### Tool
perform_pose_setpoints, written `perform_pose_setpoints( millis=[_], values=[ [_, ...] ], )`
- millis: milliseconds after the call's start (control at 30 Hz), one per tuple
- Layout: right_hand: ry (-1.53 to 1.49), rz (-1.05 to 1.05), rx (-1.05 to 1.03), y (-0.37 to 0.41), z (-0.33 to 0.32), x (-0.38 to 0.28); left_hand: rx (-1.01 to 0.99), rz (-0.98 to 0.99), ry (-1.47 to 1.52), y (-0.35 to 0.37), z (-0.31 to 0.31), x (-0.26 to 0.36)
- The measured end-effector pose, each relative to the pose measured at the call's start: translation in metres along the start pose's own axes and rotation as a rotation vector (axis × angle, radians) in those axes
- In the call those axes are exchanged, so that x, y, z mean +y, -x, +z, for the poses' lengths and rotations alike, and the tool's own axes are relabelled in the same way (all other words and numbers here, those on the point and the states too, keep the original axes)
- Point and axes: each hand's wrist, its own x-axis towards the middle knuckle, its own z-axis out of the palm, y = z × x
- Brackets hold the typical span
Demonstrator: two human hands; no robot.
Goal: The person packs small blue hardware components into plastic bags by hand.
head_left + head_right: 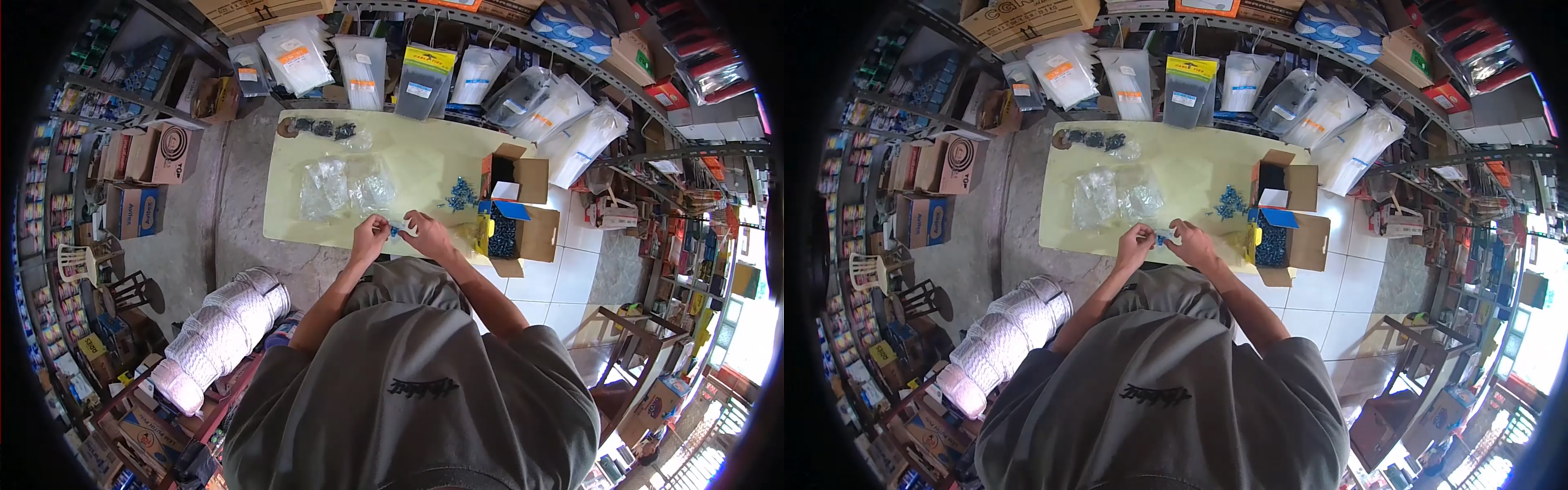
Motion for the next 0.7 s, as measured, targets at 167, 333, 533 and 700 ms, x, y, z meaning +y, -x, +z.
perform_pose_setpoints(
  millis=[167,333,533,700],
  values=[
    [-0.023,0.103,-0.068,-0.009,0.016,0.006,0.017,0.071,-0.132,0.001,0.001,0.007],
    [-0.002,0.051,-0.018,-0.009,0.009,0.000,0.054,0.152,-0.299,-0.001,0.002,0.009],
    [0.196,0.112,-0.063,-0.005,0.007,0.005,-0.040,0.017,-0.355,0.003,0.002,0.013],
    [0.210,0.095,-0.059,-0.005,0.003,0.005,-0.061,0.029,-0.358,0.003,0.001,0.016]
  ],
)
